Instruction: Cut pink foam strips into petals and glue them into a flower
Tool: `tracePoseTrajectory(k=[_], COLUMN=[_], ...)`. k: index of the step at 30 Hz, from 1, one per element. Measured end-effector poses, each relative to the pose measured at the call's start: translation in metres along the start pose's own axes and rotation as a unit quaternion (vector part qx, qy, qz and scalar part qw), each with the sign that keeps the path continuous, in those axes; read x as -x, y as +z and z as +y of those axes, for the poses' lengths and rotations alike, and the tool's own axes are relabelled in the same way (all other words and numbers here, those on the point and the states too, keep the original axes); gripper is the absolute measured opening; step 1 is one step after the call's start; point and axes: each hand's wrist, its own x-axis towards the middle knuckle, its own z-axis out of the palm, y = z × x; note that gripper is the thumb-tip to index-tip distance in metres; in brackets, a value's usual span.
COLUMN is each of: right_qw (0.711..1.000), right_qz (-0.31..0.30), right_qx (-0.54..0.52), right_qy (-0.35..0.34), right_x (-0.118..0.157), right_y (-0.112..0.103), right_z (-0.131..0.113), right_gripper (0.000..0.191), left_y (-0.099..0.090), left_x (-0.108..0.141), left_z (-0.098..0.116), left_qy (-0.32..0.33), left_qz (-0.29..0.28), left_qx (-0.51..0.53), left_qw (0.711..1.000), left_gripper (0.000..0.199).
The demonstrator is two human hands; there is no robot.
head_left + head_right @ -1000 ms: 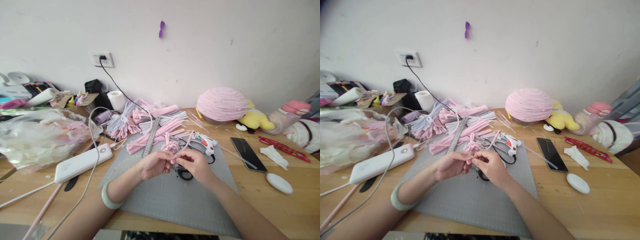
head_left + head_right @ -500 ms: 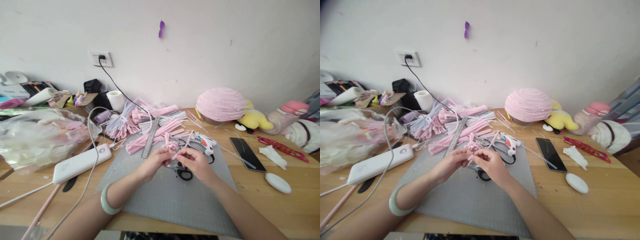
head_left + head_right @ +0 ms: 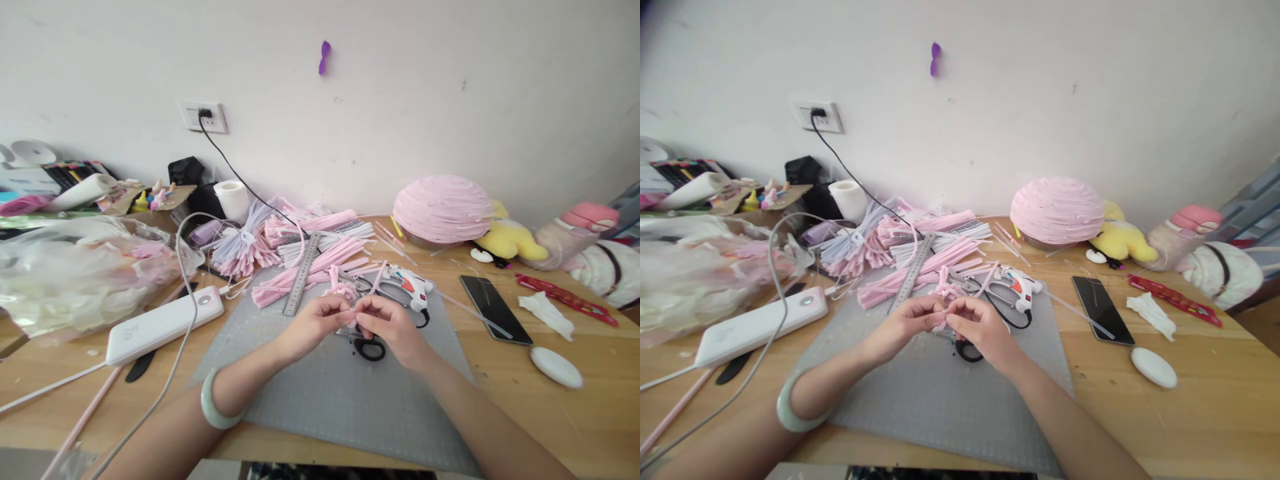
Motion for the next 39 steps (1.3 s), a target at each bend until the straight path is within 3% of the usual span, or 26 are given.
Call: tracePoseTrajectory(k=[6,13,20,23,28,33,39], right_qw=[1.0,0.994,0.973,0.94,0.841,0.767,0.74], right_qz=[0.007,0.072,0.116,0.116,0.092,0.039,0.024], right_qx=[0.014,0.087,0.178,0.26,0.416,0.541,0.606], right_qy=[-0.012,-0.004,-0.09,-0.186,-0.335,-0.343,-0.291], right_x=[0.0,0.0,0.001,0.001,0.001,0.002,0.003], right_y=[-0.002,0.0,0.004,0.003,-0.003,-0.006,-0.003], right_z=[0.002,0.001,0.002,0.005,0.01,0.012,0.014], right_gripper=[0.025,0.023,0.018,0.017,0.022,0.024,0.021], left_y=[-0.003,0.008,0.012,0.011,0.008,0.005,0.003], left_x=[-0.001,0.001,0.001,0.0,0.0,-0.002,-0.004], left_z=[0.001,0.005,0.001,0.0,-0.001,-0.005,-0.009], left_qy=[-0.035,-0.034,-0.078,-0.094,-0.127,-0.126,-0.103], left_qz=[-0.009,0.068,0.078,0.068,0.066,0.07,0.066], left_qx=[0.053,0.031,0.076,0.116,0.192,0.133,-0.048], left_qw=[0.998,0.997,0.991,0.987,0.971,0.981,0.991], left_gripper=[0.025,0.028,0.03,0.028,0.022,0.018,0.019])
